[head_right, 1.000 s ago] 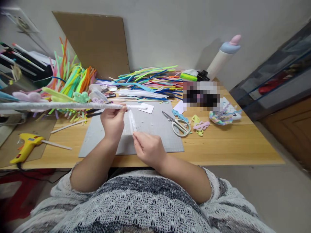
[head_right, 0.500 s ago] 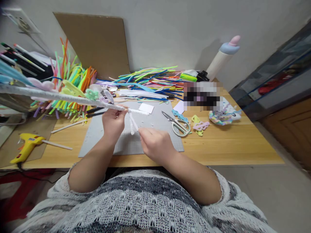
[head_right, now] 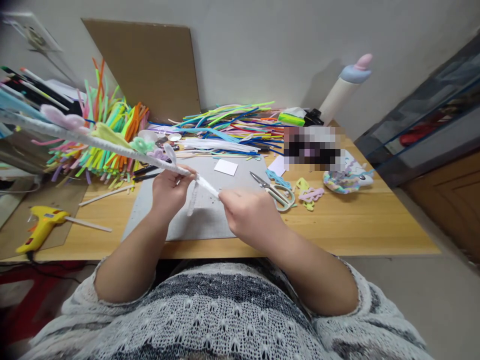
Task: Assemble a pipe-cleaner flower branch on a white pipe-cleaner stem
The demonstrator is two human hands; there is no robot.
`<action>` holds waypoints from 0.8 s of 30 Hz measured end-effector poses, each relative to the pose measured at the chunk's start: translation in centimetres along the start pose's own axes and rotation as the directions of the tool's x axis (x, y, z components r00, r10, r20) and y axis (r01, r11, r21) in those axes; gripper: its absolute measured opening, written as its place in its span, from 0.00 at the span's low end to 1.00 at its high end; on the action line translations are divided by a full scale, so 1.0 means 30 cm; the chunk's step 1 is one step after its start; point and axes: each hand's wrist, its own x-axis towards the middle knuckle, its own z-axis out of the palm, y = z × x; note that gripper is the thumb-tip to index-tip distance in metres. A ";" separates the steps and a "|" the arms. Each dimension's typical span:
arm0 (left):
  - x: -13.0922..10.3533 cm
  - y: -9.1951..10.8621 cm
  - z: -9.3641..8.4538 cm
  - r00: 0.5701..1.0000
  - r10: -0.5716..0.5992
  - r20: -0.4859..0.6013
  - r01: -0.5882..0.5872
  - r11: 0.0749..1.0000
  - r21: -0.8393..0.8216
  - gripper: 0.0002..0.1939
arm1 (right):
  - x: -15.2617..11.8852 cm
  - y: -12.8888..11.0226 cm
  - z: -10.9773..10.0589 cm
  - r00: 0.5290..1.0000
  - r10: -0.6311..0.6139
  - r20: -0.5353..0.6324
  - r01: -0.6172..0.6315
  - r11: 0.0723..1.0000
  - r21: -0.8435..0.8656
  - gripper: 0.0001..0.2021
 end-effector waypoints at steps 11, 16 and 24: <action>-0.007 -0.005 -0.055 0.979 -0.029 0.202 0.071 0.976 -0.205 0.03 | -0.021 0.088 0.008 0.998 0.061 -0.001 -0.059 0.979 0.196 0.10; -0.011 0.016 -0.075 0.946 -0.023 0.323 0.160 0.901 -0.404 0.03 | -0.006 0.133 0.044 0.985 0.169 -0.044 -0.142 0.923 0.358 0.08; -0.028 0.047 -0.086 0.892 -0.004 0.451 0.292 0.766 -0.573 0.04 | 0.039 0.144 0.126 0.934 0.358 0.022 -0.293 0.726 0.622 0.08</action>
